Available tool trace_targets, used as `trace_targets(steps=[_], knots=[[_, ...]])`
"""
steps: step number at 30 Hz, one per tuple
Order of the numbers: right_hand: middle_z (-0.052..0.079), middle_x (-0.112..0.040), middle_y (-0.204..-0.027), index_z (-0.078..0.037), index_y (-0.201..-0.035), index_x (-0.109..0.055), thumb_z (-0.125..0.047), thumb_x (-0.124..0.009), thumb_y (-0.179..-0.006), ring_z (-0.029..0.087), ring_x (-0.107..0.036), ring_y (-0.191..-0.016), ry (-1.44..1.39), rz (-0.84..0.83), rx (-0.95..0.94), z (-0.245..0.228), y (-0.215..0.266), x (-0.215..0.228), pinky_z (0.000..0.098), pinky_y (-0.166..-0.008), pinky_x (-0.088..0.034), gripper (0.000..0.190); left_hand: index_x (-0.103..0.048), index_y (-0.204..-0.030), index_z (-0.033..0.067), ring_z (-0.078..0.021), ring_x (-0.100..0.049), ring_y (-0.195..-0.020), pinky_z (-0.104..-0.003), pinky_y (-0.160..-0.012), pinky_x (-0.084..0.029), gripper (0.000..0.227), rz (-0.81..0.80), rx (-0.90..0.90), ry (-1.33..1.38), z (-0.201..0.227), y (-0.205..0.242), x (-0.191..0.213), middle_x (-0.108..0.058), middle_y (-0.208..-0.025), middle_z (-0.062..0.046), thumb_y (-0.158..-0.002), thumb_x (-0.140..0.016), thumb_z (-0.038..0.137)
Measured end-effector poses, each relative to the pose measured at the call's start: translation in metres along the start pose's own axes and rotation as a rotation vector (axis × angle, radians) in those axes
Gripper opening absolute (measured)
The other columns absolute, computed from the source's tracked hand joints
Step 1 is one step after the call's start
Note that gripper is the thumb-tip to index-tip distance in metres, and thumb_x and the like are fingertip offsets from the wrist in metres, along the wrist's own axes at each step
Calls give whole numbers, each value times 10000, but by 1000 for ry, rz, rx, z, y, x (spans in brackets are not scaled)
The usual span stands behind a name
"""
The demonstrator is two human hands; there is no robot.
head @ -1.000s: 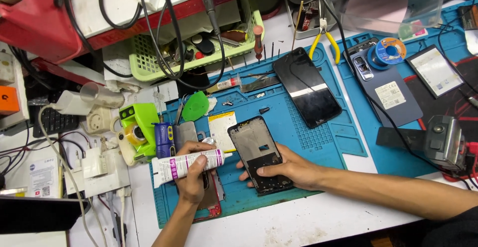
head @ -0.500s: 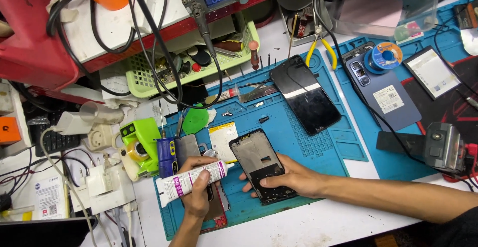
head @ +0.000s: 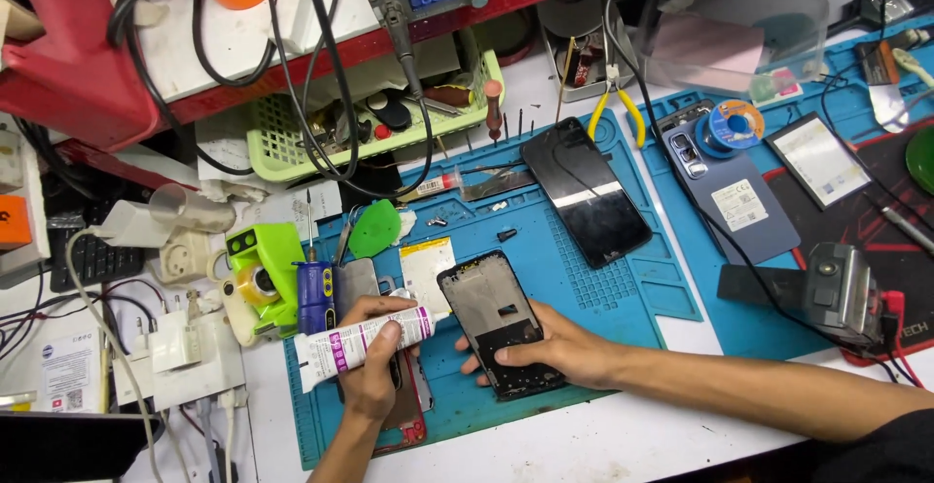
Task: The person applies adhesive from a tube onto the back frame of a disassembled smartphone. The person holds the phone steady with one hand while squeezing the tube with the other to dispense the adhesive along the edges of the device.
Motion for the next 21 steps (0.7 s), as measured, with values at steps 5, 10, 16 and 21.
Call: trace_targets(steps=[5,10,16,21], knots=[[227,-658,-1306,-2,-1483,-398,-160,-713,-869,349,-702,-1131,-20,6,17,2,1,0,500,-971,-610,707,-691,-1000,24,-187,-675,-568,-239,-445,-558,327,1,19,38,-3,1,-1,-691,-970,-116,-936,-573,322],[222,-669,-1304,10,-1481,-406,-161,-714,-864,355,-708,-1120,-8,0,13,0,-1,-2,495,-956,-615,711,-683,-958,19,-222,-687,-645,-263,-410,-574,349,25,39,25,-2,-2,1,-687,-950,-129,-913,-567,346],[400,-720,-1001,29,-1319,-530,50,-635,-859,443,-752,-940,-16,59,159,-6,-1,-7,593,-813,-608,472,-697,-930,-2,-162,-644,-468,-269,-409,-519,407,1,82,109,-1,-6,0,-698,-725,-171,-901,-595,391],[398,-718,-981,39,-1299,-521,43,-640,-858,440,-754,-920,-18,50,170,-4,-1,-4,597,-804,-606,457,-685,-932,-2,-167,-642,-487,-274,-413,-526,411,-11,94,80,-1,-9,-3,-706,-766,-187,-907,-593,398]])
Point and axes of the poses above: each hand's wrist, its own y-axis away from the middle knuckle, its own x-axis out of the back of the hand, z = x × y, the point moved 4 cm from there along -y, towards the middle knuckle
